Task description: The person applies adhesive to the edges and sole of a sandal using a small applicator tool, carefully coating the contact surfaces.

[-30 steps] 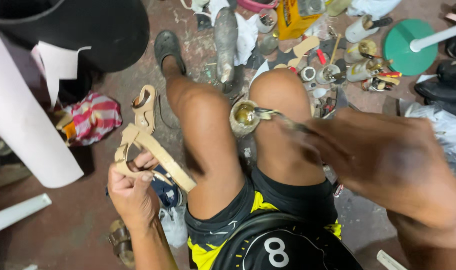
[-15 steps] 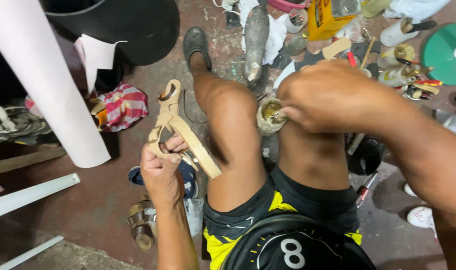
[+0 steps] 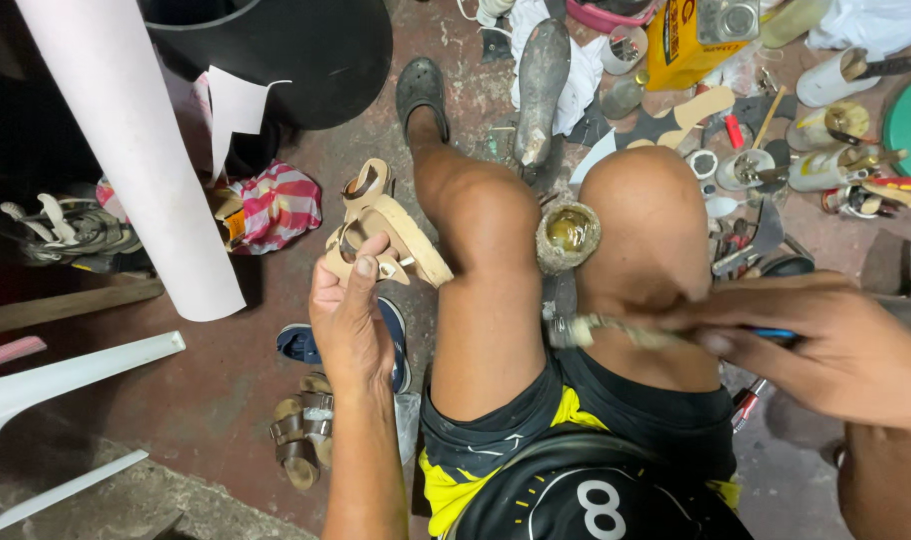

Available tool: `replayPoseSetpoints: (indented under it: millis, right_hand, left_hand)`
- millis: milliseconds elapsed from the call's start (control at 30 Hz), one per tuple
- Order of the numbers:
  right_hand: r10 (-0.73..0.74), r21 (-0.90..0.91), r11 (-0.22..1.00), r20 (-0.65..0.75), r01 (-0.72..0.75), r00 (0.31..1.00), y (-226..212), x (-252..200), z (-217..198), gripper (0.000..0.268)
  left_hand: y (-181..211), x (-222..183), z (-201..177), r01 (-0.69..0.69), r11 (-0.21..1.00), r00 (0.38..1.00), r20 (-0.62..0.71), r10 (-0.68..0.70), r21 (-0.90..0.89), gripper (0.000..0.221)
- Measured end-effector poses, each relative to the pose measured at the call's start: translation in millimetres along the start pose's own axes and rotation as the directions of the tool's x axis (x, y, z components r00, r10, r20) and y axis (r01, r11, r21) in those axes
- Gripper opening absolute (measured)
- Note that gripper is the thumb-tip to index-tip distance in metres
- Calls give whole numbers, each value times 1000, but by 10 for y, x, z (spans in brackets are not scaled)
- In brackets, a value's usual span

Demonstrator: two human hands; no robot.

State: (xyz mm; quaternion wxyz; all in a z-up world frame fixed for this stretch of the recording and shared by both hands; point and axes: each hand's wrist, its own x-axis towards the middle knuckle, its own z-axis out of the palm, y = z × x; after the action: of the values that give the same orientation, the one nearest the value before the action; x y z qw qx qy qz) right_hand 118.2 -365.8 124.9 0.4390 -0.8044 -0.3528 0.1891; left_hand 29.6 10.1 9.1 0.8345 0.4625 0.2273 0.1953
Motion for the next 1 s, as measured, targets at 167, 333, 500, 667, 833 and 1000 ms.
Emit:
replayPoseSetpoints:
  millis: [167, 333, 500, 667, 833, 1000]
  right_hand:
    - [171, 35, 985, -162, -167, 972, -171, -169, 337, 36]
    - [-124, -297, 955, -316, 26, 941, -371, 113, 791, 38]
    - [-150, -379, 925, -329, 15, 932, -535, 305, 788, 46]
    - [-193, -420, 906, -294, 55, 936, -583, 341, 765, 48]
    - [-213, -447, 892, -286, 66, 934, -586, 379, 755, 48]
    - [-228, -455, 887, -283, 79, 932, -605, 426, 756, 48]
  left_hand:
    - [70, -69, 137, 21, 999, 1000, -9, -20, 30, 30]
    - [65, -127, 222, -35, 999, 999, 0, 35, 26, 30]
    - [84, -155, 292, -56, 997, 998, -25, 57, 52, 33]
    - [82, -178, 276, -81, 992, 997, -10, 82, 97, 29]
    - [68, -186, 237, -104, 982, 995, 14, 103, 155, 27]
    - [68, -222, 185, -142, 968, 989, 76, 129, 209, 28]
